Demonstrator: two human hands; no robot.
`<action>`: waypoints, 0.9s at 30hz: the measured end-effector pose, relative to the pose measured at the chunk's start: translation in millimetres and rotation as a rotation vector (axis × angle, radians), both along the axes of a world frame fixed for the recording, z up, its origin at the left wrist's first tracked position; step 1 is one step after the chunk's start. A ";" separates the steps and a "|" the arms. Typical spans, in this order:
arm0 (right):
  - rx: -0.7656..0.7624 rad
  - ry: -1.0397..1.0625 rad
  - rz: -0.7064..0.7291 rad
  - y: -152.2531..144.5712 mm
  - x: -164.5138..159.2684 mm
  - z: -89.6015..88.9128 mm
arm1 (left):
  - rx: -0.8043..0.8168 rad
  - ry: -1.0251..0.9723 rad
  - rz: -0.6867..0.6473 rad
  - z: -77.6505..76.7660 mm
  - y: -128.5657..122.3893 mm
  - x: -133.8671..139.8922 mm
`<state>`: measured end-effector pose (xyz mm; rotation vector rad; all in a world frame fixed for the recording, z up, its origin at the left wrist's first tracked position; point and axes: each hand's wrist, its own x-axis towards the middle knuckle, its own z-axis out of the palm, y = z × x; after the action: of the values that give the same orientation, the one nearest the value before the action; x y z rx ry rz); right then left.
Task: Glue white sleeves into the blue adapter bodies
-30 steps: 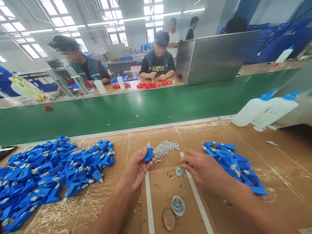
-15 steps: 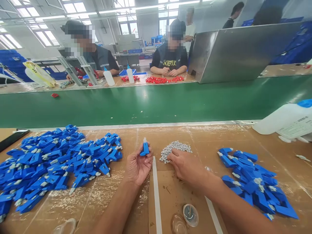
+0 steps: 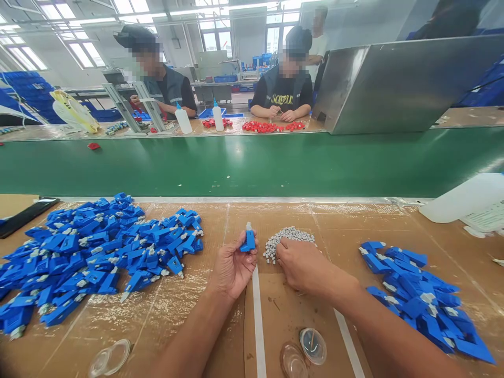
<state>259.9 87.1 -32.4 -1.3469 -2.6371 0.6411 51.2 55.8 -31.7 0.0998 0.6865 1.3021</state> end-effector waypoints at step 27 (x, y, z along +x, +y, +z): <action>-0.864 1.081 -0.473 -36.3 25.0 23.3 | 0.163 0.079 -0.315 -8.6 -31.4 39.0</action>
<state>284.9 50.9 -9.0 -1.1337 -1.1444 1.8393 90.1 24.4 -40.3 0.3789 0.6033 1.0518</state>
